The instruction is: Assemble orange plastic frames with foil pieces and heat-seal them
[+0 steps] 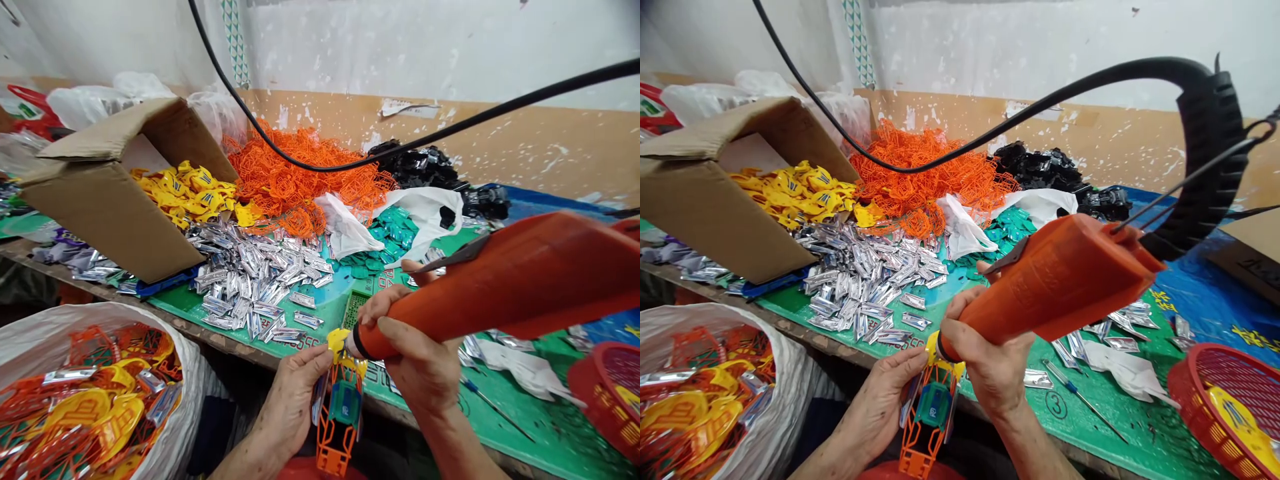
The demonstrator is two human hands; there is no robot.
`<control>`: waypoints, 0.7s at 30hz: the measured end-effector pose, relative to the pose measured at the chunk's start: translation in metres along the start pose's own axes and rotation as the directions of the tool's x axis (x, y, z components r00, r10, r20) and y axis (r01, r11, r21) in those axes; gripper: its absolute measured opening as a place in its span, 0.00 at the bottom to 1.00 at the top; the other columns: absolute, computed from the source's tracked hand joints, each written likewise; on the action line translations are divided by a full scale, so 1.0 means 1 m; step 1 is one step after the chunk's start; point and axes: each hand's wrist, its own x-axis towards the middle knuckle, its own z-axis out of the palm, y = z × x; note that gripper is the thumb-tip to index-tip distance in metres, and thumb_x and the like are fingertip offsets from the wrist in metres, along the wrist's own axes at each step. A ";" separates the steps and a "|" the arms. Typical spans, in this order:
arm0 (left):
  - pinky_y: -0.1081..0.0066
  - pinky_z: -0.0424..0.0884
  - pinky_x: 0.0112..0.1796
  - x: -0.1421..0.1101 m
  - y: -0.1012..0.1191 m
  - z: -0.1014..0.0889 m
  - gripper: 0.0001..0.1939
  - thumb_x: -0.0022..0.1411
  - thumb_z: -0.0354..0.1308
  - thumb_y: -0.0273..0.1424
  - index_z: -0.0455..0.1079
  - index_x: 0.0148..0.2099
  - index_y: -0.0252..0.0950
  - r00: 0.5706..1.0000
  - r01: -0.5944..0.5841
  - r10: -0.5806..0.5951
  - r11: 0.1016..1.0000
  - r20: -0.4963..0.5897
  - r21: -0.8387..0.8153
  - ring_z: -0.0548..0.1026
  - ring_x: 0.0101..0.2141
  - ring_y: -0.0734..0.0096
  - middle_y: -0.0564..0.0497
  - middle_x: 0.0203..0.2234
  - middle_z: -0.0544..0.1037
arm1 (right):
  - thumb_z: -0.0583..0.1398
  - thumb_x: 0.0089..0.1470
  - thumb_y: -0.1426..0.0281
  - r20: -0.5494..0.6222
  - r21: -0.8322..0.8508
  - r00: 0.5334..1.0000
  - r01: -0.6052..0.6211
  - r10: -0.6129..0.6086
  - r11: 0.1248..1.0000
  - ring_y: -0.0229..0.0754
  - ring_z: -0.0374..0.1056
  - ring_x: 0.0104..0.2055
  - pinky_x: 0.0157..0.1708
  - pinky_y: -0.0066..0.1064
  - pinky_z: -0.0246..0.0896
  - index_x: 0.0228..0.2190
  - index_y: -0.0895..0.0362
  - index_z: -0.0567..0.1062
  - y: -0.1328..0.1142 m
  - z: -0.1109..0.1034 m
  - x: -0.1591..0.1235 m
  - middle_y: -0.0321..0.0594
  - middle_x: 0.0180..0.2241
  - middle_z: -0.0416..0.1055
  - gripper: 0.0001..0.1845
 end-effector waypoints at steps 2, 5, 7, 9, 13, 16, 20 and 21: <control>0.77 0.69 0.24 0.000 -0.001 0.000 0.18 0.40 0.74 0.35 0.79 0.33 0.29 1.000 -0.003 0.003 1.000 0.017 0.001 0.72 0.20 0.75 0.50 0.19 0.77 | 0.66 0.39 0.76 0.009 -0.008 1.000 0.004 -0.004 1.000 0.35 0.66 0.25 0.30 0.33 0.64 0.48 0.50 0.65 0.001 0.000 -0.002 0.28 0.25 0.70 0.33; 0.77 0.70 0.24 0.000 -0.002 0.000 0.18 0.42 0.73 0.35 0.80 0.35 0.29 0.999 -0.011 0.011 1.000 0.037 0.008 0.73 0.20 0.75 0.49 0.20 0.78 | 0.65 0.40 0.77 0.023 -0.028 1.000 0.013 -0.012 1.000 0.35 0.65 0.25 0.29 0.32 0.64 0.49 0.50 0.64 0.002 0.001 -0.004 0.28 0.25 0.70 0.33; 0.77 0.70 0.25 -0.001 -0.003 0.000 0.17 0.42 0.73 0.34 0.80 0.35 0.29 0.999 -0.015 0.014 1.000 0.038 0.007 0.74 0.21 0.75 0.48 0.20 0.79 | 0.65 0.40 0.77 0.034 -0.044 0.999 0.017 -0.016 0.999 0.35 0.66 0.24 0.29 0.32 0.64 0.49 0.49 0.64 0.002 0.001 -0.005 0.27 0.24 0.69 0.33; 0.77 0.70 0.24 -0.001 -0.004 0.001 0.17 0.42 0.73 0.35 0.80 0.35 0.29 0.999 -0.017 0.017 1.000 0.033 0.007 0.74 0.20 0.74 0.48 0.20 0.79 | 0.65 0.40 0.77 0.040 -0.055 0.999 0.022 -0.020 0.998 0.36 0.66 0.25 0.29 0.32 0.64 0.49 0.50 0.63 0.003 0.001 -0.006 0.27 0.24 0.69 0.34; 0.78 0.68 0.22 -0.002 -0.004 0.002 0.17 0.43 0.72 0.35 0.79 0.34 0.29 0.999 -0.031 0.031 0.999 0.026 0.012 0.71 0.19 0.77 0.50 0.19 0.78 | 0.64 0.39 0.78 0.027 -0.053 0.999 0.035 -0.033 0.998 0.35 0.66 0.24 0.29 0.32 0.64 0.49 0.50 0.64 0.001 0.002 -0.007 0.27 0.23 0.69 0.33; 0.77 0.69 0.23 -0.002 -0.001 0.003 0.17 0.43 0.72 0.35 0.78 0.34 0.29 0.999 -0.043 0.043 0.999 0.019 0.005 0.71 0.19 0.76 0.51 0.19 0.77 | 0.65 0.38 0.77 -0.012 -0.013 0.998 0.061 -0.061 0.998 0.35 0.66 0.24 0.30 0.32 0.65 0.46 0.50 0.67 -0.005 0.003 -0.004 0.28 0.24 0.70 0.31; 0.74 0.71 0.27 0.000 0.004 0.002 0.15 0.44 0.71 0.32 0.76 0.34 0.30 1.000 -0.029 0.029 0.998 -0.007 -0.048 0.75 0.22 0.71 0.48 0.23 0.80 | 0.65 0.36 0.75 -0.129 -0.052 0.983 0.127 -0.133 0.991 0.37 0.66 0.23 0.27 0.34 0.66 0.38 0.53 0.71 -0.019 0.000 0.010 0.29 0.21 0.70 0.22; 0.73 0.72 0.27 0.001 0.006 0.002 0.14 0.45 0.70 0.32 0.76 0.33 0.30 1.000 -0.002 0.001 0.998 -0.015 -0.067 0.75 0.22 0.70 0.47 0.23 0.80 | 0.66 0.36 0.75 -0.154 -0.083 0.978 0.132 -0.143 0.988 0.37 0.66 0.22 0.26 0.34 0.66 0.34 0.55 0.72 -0.022 -0.003 0.015 0.30 0.21 0.70 0.18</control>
